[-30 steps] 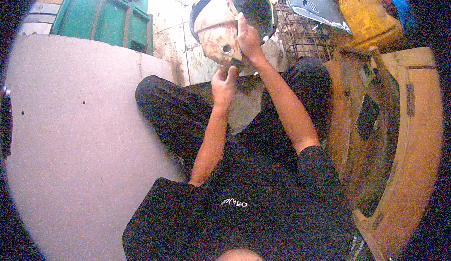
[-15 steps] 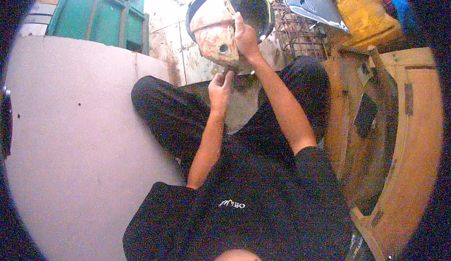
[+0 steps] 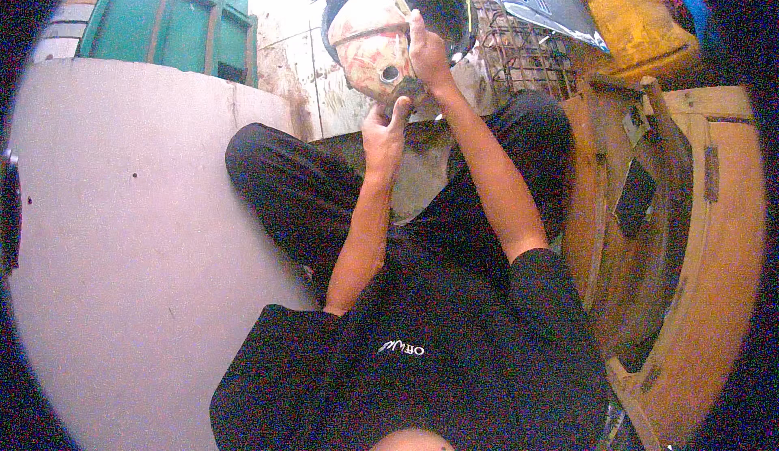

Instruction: The person sands a motorcycle fuel tank by hand using a piece of sandpaper, rubbing the surface repeatedly to smooth the paint.

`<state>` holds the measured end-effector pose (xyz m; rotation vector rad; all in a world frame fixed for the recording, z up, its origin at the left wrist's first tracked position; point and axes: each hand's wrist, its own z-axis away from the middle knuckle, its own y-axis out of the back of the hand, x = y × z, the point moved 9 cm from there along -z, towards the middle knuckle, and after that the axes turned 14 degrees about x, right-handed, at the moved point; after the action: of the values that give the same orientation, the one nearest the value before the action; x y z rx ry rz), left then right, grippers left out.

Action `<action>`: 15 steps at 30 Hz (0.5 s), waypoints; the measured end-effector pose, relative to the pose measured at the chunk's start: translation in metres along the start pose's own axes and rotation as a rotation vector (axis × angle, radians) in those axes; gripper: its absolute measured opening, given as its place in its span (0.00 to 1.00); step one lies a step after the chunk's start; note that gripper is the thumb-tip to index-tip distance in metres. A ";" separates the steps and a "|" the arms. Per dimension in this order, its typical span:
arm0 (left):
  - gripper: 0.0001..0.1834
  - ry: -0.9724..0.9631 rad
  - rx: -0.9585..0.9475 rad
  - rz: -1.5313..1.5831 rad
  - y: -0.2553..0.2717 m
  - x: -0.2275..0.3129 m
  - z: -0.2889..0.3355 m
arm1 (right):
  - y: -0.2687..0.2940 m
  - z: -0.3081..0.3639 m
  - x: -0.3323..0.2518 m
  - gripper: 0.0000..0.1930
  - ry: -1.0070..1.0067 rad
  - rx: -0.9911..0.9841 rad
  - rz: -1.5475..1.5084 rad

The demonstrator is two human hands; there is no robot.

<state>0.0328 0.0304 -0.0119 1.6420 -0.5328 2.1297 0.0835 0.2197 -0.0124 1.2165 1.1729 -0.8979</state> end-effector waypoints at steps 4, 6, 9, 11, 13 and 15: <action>0.23 0.059 -0.023 -0.025 0.006 -0.005 0.003 | -0.004 0.003 -0.012 0.34 -0.001 0.015 -0.051; 0.24 0.051 -0.069 -0.023 -0.007 0.015 0.007 | 0.002 0.000 -0.005 0.34 0.015 0.031 -0.018; 0.25 -0.016 -0.035 -0.036 -0.015 0.028 0.003 | 0.001 -0.008 0.001 0.34 -0.050 -0.010 0.078; 0.25 0.035 -0.014 -0.027 -0.002 -0.003 0.003 | 0.002 0.005 -0.015 0.35 0.066 0.057 -0.011; 0.27 0.088 -0.013 0.032 0.009 -0.016 0.008 | -0.004 0.013 -0.031 0.35 0.113 0.081 -0.107; 0.27 0.012 0.007 -0.113 -0.004 0.021 0.006 | 0.005 0.002 -0.015 0.35 0.063 0.065 -0.048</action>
<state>0.0352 0.0321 0.0103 1.6217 -0.4196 2.0609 0.0856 0.2178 0.0035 1.2815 1.2361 -0.9452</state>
